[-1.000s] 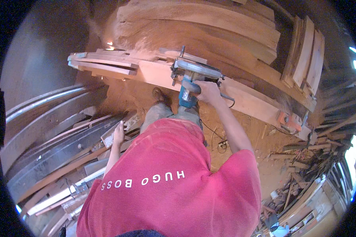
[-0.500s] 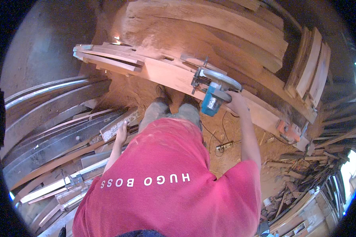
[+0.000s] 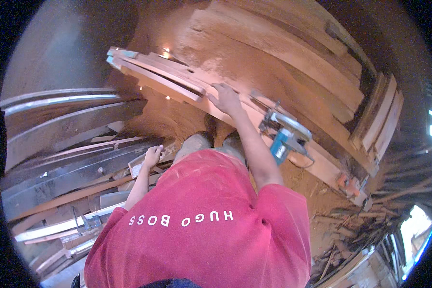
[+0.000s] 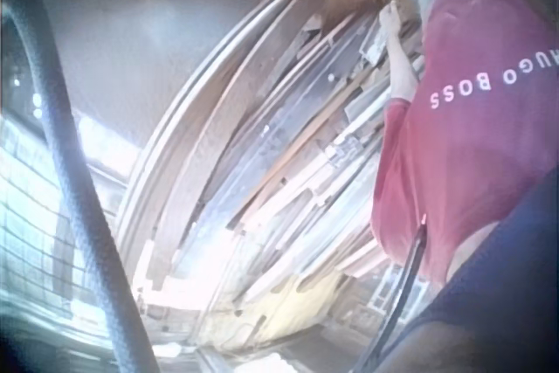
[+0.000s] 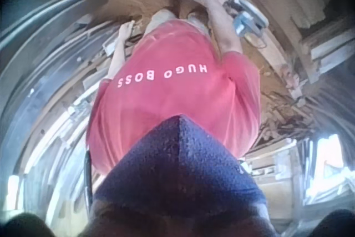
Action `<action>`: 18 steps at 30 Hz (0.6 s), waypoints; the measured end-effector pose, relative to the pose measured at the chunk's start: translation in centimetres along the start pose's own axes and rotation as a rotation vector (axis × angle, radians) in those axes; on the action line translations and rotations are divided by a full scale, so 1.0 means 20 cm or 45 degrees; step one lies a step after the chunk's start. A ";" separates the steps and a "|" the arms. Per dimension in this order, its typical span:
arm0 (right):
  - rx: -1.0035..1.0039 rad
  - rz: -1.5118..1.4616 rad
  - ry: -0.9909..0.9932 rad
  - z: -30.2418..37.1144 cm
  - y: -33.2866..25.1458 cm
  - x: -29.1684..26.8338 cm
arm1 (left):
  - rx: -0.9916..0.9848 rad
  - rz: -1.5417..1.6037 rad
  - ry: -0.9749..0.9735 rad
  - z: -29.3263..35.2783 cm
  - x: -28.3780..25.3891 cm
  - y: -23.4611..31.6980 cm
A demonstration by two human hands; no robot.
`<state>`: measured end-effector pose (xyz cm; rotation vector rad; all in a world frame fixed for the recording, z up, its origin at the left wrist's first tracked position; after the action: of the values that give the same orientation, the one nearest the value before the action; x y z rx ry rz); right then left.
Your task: The person uses a circular saw to cut pieces of wood, handling and moving the wood by hand.
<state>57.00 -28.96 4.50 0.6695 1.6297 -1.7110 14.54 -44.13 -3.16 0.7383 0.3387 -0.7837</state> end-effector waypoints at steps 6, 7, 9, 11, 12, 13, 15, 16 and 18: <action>-0.031 0.193 -0.168 -0.32 -0.03 0.37 | 0.041 0.196 0.214 0.01 -0.30 -0.13; -0.019 0.210 -0.306 -0.33 -0.06 0.39 | 0.026 0.210 0.235 0.03 -0.32 -0.16; -0.018 0.241 -0.445 -0.36 -0.10 0.42 | -0.001 0.413 0.311 0.05 -0.33 -0.18; -0.067 0.408 -0.561 -0.37 -0.12 0.44 | 0.014 0.376 0.277 0.02 -0.33 -0.13; -0.081 0.413 -0.563 -0.38 -0.14 0.45 | 0.025 0.323 0.238 0.00 -0.33 -0.11; -0.113 0.431 -0.547 -0.39 -0.15 0.44 | 0.024 0.330 0.248 -0.01 -0.33 -0.09; -0.145 0.459 -0.516 -0.41 -0.15 0.44 | 0.209 0.369 0.252 -0.06 -0.32 0.03; -0.136 0.517 -0.529 -0.41 -0.08 0.44 | 0.240 0.292 0.209 -0.06 -0.34 0.21; -0.131 0.575 -0.537 -0.41 -0.03 0.39 | 0.315 0.321 0.189 -0.14 -0.31 0.35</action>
<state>50.81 -21.69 -1.68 0.5315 1.1572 -1.3197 15.44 -35.63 1.45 1.0535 0.2773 -0.5375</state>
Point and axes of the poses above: each hand's wrist, its own z-axis away from the middle knuckle, its own x-axis out of the palm, y = z × x, the point moved 7 cm from there along -z, towards the middle knuckle, and after that the axes turned 4 degrees about z, right-handed, at the moved point
